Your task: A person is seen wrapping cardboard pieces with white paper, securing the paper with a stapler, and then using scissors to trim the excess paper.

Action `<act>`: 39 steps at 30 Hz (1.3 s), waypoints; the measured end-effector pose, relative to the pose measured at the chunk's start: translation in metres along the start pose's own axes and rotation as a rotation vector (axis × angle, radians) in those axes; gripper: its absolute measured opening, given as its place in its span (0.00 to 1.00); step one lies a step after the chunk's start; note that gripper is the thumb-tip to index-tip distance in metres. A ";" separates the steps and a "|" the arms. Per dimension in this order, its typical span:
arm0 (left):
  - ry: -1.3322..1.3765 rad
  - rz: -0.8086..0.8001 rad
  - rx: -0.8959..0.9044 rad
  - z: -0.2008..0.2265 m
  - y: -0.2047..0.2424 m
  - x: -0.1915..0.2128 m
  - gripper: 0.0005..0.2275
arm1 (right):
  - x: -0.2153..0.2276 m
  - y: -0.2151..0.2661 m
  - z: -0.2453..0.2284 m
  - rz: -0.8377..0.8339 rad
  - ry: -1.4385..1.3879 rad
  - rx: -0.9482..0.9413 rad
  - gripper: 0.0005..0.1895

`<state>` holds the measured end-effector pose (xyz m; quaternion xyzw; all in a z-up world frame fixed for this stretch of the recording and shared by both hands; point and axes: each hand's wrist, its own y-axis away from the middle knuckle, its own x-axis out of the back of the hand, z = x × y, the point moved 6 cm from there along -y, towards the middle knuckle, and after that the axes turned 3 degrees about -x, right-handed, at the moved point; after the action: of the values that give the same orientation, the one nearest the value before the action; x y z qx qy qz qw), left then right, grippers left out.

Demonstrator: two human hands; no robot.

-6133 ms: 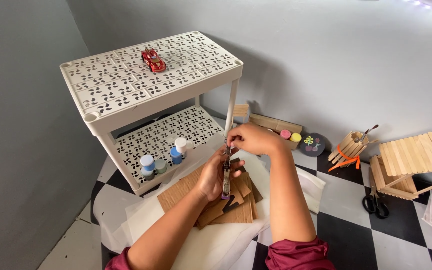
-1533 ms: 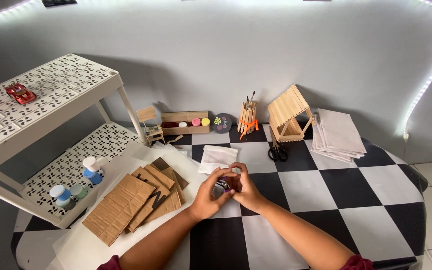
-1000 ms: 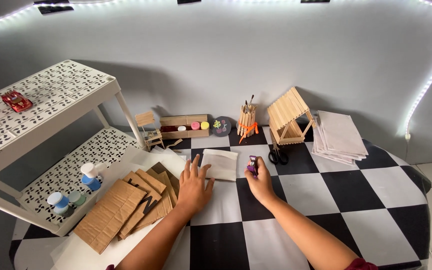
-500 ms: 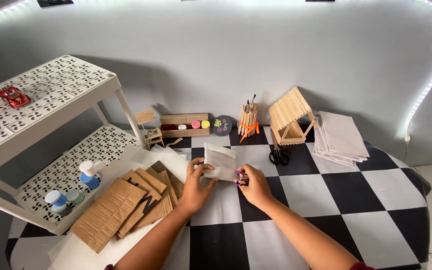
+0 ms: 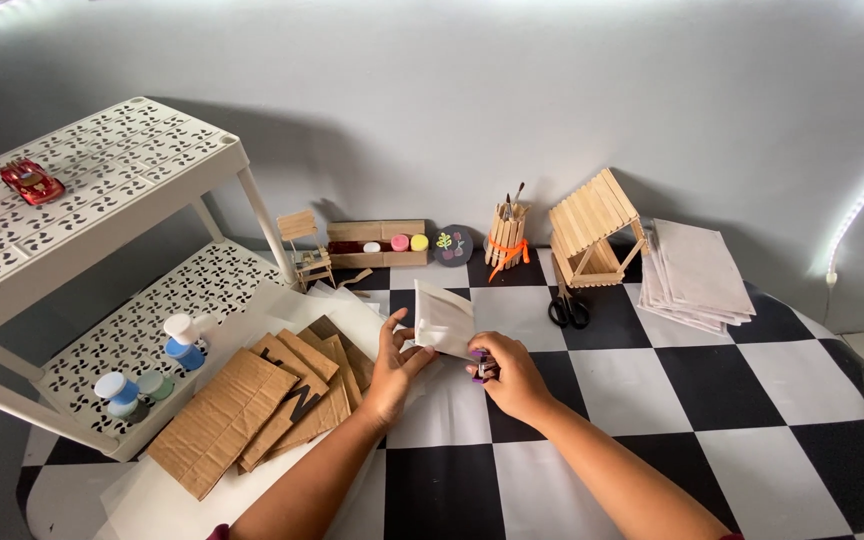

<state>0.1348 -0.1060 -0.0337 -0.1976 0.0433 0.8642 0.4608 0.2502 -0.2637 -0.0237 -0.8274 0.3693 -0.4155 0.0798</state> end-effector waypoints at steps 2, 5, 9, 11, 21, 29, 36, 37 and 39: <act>-0.047 0.003 0.029 0.001 0.001 -0.003 0.34 | -0.003 0.003 -0.008 -0.043 0.033 0.031 0.16; -0.117 0.023 0.071 -0.006 -0.001 -0.001 0.31 | 0.001 0.006 -0.027 -0.096 0.101 0.092 0.19; -0.106 0.101 0.041 -0.011 -0.002 0.005 0.21 | 0.003 0.009 -0.030 -0.080 0.095 0.069 0.19; -0.082 0.130 0.013 -0.015 -0.003 0.006 0.17 | -0.008 0.013 0.000 -0.028 0.069 -0.065 0.17; -0.063 0.183 -0.171 -0.039 -0.013 0.034 0.06 | 0.026 -0.001 0.006 0.046 0.271 -0.254 0.31; -0.040 -0.072 -0.085 0.013 0.015 -0.013 0.31 | 0.025 -0.007 0.026 0.159 0.158 -0.187 0.13; -0.084 -0.013 -0.068 0.006 0.006 -0.004 0.19 | 0.027 0.003 0.039 0.252 -0.543 -0.259 0.20; -0.082 -0.014 -0.069 -0.002 0.005 -0.002 0.19 | 0.026 0.003 0.039 0.252 -0.540 -0.258 0.20; -0.028 0.025 -0.124 -0.014 0.002 0.005 0.26 | 0.027 0.003 0.039 0.270 -0.552 -0.237 0.16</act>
<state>0.1348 -0.1067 -0.0486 -0.2129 -0.0142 0.8736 0.4374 0.2879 -0.2906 -0.0332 -0.8559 0.4857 -0.1157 0.1344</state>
